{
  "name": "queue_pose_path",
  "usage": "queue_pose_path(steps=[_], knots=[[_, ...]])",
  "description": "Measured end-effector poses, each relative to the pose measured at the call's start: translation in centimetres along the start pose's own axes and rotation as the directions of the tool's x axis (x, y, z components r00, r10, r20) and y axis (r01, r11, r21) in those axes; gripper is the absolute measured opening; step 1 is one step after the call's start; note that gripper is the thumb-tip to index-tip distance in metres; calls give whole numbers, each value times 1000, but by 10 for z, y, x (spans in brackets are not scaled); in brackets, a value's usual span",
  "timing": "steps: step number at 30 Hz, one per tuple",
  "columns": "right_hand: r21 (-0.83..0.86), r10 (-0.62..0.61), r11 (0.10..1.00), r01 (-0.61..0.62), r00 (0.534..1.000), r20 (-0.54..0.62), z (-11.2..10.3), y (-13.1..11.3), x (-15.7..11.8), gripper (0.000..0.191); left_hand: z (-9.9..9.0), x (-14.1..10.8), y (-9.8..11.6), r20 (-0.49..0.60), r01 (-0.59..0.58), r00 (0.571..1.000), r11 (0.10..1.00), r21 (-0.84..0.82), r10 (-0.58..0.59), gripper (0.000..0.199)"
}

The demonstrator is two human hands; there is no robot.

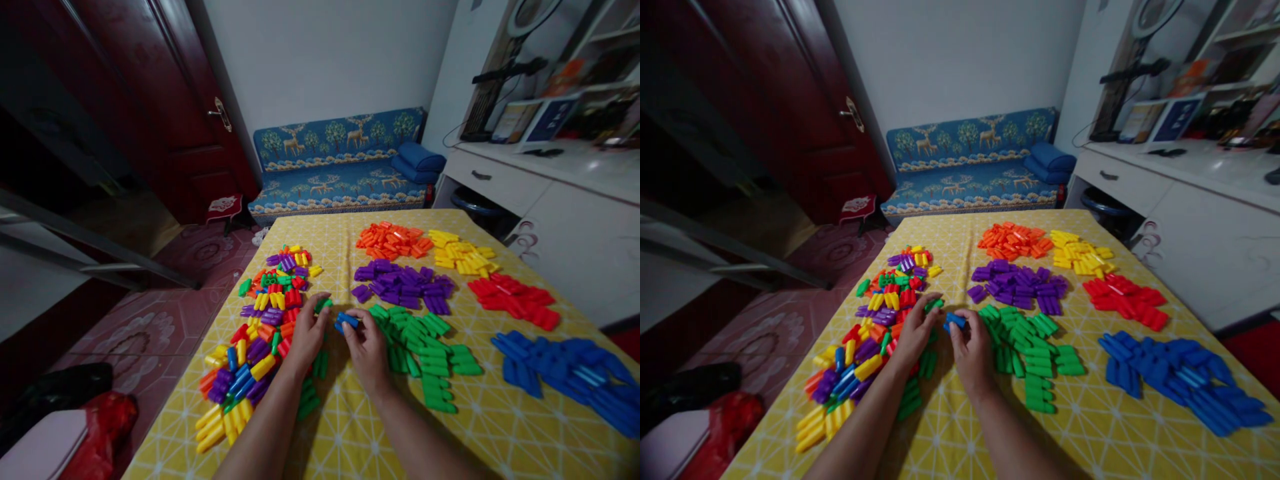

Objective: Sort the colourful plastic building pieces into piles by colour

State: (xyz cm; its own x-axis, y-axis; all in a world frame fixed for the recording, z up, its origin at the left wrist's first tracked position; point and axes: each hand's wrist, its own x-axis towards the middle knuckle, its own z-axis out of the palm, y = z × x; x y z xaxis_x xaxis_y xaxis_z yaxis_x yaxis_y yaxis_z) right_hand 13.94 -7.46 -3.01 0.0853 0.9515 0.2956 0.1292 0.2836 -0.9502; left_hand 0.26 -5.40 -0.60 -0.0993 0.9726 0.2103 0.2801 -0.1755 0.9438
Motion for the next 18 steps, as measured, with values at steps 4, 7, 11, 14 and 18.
queue_pose_path(steps=[4, 7, 11, 14, 18], knots=[[-225, -199, 951, 214, 976, 87, 2, -7, -1, 24, 2, 3, -11, 9, -111, 994, 992, 63, 111, 34], [-408, -202, 867, 287, 950, 240, 3, -13, -6, 30, 2, 3, -14, 9, -92, 996, 995, 42, 92, 29], [-554, -137, 764, 332, 921, 364, 2, -19, -15, 18, 1, 3, -12, -3, -69, 998, 996, 52, 69, 22], [-536, -134, 768, 350, 907, 399, -7, -19, -25, 25, 1, 4, -12, 8, -69, 998, 995, 69, 69, 21], [-504, -118, 803, 318, 914, 388, -41, -20, -39, 27, 1, 4, -13, 45, -78, 996, 993, 84, 74, 20]])
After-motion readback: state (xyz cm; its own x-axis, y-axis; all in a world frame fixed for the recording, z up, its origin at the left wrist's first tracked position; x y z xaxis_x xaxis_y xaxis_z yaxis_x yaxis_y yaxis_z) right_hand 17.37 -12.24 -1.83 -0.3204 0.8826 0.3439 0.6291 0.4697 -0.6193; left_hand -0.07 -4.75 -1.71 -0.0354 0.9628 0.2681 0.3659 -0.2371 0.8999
